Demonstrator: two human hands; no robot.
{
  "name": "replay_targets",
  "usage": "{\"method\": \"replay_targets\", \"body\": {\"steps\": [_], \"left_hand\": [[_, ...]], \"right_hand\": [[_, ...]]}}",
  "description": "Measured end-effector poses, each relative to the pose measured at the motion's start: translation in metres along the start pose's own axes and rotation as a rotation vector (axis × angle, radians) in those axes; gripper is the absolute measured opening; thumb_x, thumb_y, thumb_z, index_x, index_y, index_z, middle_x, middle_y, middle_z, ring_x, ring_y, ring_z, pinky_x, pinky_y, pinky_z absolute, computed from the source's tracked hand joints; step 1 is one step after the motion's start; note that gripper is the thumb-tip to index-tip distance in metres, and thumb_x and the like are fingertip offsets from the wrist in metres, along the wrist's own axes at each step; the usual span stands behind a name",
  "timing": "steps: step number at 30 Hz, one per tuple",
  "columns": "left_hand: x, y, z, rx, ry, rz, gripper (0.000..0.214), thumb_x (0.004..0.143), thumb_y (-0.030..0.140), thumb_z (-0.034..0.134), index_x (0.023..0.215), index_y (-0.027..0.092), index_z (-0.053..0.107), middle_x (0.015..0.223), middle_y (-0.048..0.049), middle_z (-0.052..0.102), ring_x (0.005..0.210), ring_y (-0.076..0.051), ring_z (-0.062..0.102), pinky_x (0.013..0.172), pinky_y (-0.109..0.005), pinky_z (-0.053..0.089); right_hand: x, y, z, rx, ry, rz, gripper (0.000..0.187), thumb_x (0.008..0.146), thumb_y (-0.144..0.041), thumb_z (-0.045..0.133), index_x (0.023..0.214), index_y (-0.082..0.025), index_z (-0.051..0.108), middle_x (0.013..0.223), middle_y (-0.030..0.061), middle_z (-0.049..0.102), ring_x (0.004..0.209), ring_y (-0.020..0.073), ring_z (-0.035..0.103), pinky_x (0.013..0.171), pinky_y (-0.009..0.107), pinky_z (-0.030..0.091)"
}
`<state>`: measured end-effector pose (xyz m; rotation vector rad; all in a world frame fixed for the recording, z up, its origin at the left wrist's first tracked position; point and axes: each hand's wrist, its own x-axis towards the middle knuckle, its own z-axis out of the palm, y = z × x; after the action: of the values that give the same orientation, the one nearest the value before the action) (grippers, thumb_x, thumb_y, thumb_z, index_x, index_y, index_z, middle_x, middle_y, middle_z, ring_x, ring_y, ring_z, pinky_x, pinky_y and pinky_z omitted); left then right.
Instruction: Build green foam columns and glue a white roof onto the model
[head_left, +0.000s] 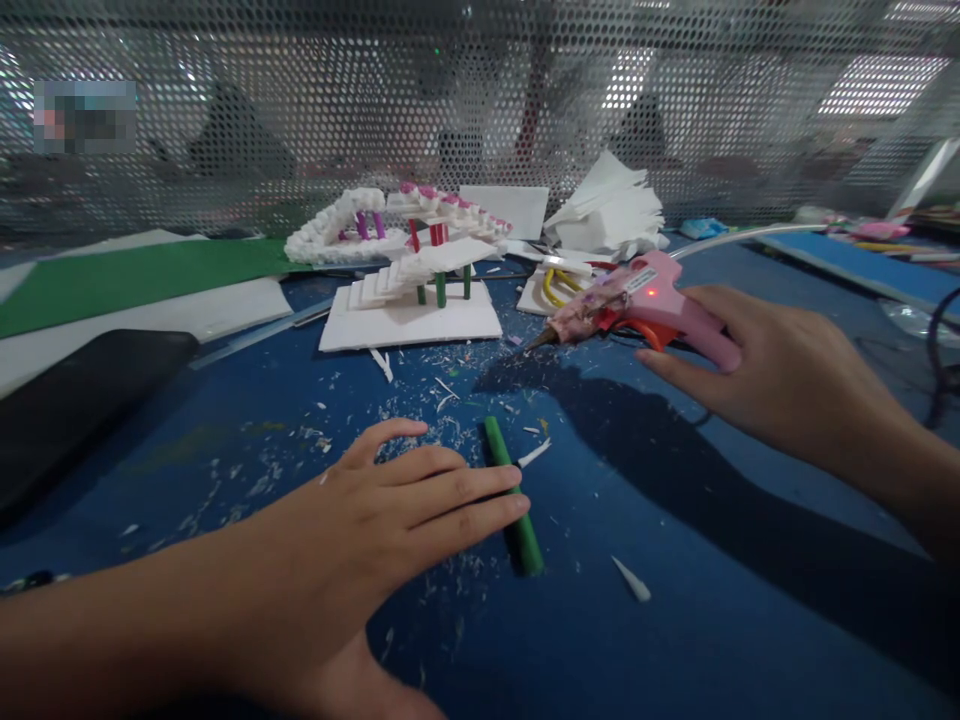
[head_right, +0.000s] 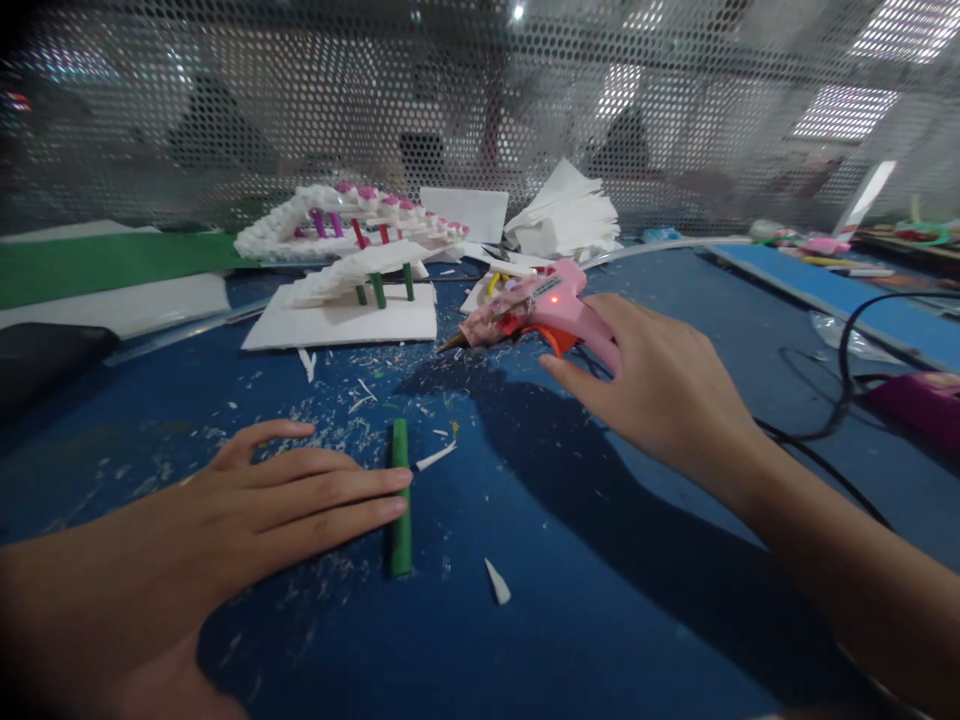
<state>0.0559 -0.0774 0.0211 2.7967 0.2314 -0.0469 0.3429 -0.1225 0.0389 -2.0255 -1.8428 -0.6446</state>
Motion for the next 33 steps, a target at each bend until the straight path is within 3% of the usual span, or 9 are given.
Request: {"method": "replay_targets", "body": {"steps": [7, 15, 20, 33], "left_hand": [[0.0007, -0.0001, 0.0008, 0.025, -0.029, -0.014, 0.085, 0.065, 0.065, 0.052, 0.136, 0.032, 0.020, 0.139, -0.0008, 0.033, 0.118, -0.030, 0.042, 0.106, -0.053, 0.003], [0.0017, 0.0032, 0.0008, 0.066, -0.011, 0.001, 0.083, 0.066, 0.064, 0.051, 0.135, 0.026, 0.025, 0.138, -0.0037, 0.034, 0.118, -0.028, 0.041, 0.106, -0.047, 0.005], [0.0028, 0.0046, -0.0006, 0.108, 0.039, 0.028, 0.079, 0.068, 0.062, 0.052, 0.134, 0.025, 0.030, 0.136, -0.0034, 0.039, 0.116, -0.027, 0.044, 0.105, -0.047, 0.012], [0.0010, 0.0042, 0.0008, 0.153, 0.007, -0.005, 0.079, 0.070, 0.065, 0.047, 0.135, 0.026, 0.025, 0.139, -0.0033, 0.033, 0.118, -0.029, 0.040, 0.104, -0.049, 0.012]], "right_hand": [[0.0003, 0.0003, 0.0008, -0.005, -0.013, -0.014, 0.027, 0.068, -0.047, 0.052, 0.068, -0.022, 0.041, 0.054, -0.0027, 0.044, 0.047, 0.0120, 0.039, 0.045, 0.022, 0.023], [0.0011, 0.0009, 0.0027, -0.004, 0.006, -0.014, 0.031, 0.065, -0.052, 0.049, 0.065, -0.022, 0.039, 0.050, -0.0034, 0.040, 0.044, 0.0118, 0.034, 0.044, 0.021, 0.021], [0.0006, 0.0020, 0.0024, -0.003, 0.000, 0.007, 0.032, 0.065, -0.053, 0.049, 0.066, -0.022, 0.041, 0.052, -0.0025, 0.042, 0.045, 0.0126, 0.037, 0.044, 0.022, 0.022], [0.0012, 0.0067, 0.0064, -0.018, -0.045, 0.024, 0.035, 0.065, -0.055, 0.046, 0.071, -0.021, 0.045, 0.059, 0.0017, 0.050, 0.051, 0.0159, 0.046, 0.047, 0.024, 0.027]]}}
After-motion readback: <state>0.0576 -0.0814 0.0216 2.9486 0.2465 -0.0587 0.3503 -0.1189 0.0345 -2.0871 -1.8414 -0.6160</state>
